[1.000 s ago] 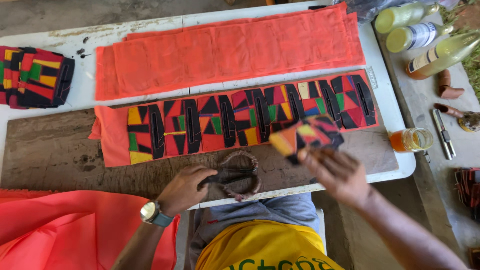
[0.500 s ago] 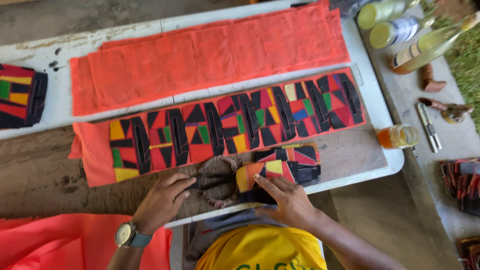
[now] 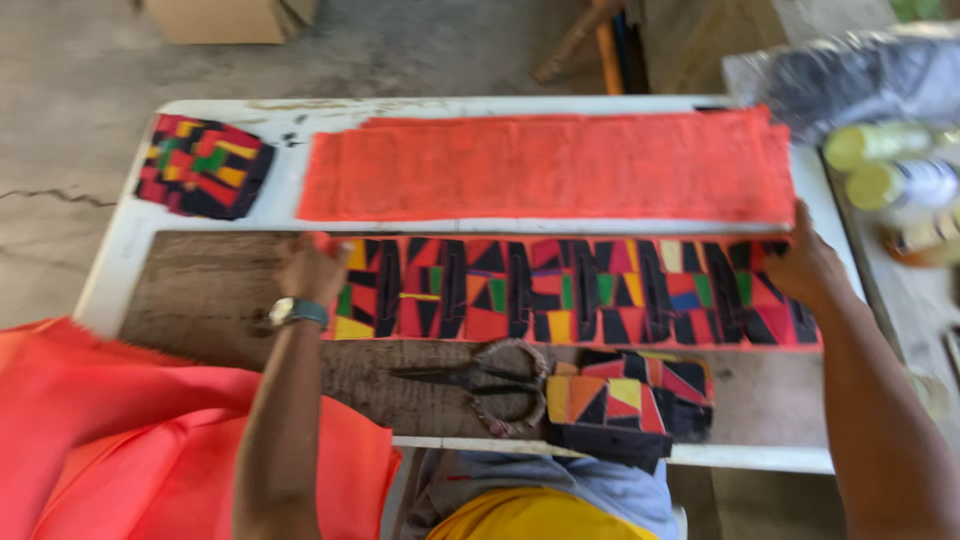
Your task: The person assembles small patterned fabric pouches on a white table. They use a metal rod to press seams, apply adhesive from a jar with a stick, and fold the pouches. Completed pouches are stacked on the table.
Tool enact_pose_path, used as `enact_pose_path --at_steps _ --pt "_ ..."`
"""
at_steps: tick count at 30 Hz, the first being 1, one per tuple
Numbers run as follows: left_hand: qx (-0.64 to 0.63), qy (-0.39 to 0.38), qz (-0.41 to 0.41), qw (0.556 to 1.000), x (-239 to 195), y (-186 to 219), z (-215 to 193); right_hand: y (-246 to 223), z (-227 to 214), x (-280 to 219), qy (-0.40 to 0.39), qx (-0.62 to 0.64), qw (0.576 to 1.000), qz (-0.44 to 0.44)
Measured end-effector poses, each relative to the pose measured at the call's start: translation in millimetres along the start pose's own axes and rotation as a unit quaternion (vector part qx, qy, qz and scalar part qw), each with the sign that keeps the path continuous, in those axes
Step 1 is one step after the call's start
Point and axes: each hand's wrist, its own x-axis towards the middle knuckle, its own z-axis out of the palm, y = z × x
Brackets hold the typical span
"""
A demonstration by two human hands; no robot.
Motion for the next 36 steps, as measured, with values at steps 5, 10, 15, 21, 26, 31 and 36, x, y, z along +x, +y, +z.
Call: enact_pose_path --at_steps 5,10,15,21,26,31,36 --pt "-0.175 -0.086 -0.017 0.981 -2.1 22.9 -12.9 16.7 2.8 5.4 0.011 -0.024 0.998 -0.051" --pt "-0.197 -0.028 -0.135 0.971 13.9 9.5 -33.3 11.4 -4.0 21.7 0.057 0.133 0.986 -0.078" --pt "-0.114 -0.022 -0.064 0.991 27.3 -29.8 -8.8 -12.6 -15.3 22.1 0.015 0.246 0.966 -0.078" --pt "-0.310 0.037 -0.085 0.946 27.7 -39.2 11.8 -22.3 -15.5 17.4 0.042 0.294 0.947 -0.121" --pt "-0.305 0.042 -0.007 0.951 25.8 -24.2 -17.5 -12.3 -12.7 31.3 0.026 0.251 0.956 -0.149" --pt "-0.315 -0.073 -0.029 0.946 30.9 -5.5 -47.1 10.6 -23.5 34.3 0.046 0.233 0.962 -0.138" --pt "-0.319 -0.059 0.019 0.946 28.2 -13.4 -77.0 12.5 -49.6 16.7 0.041 0.289 0.946 -0.142"
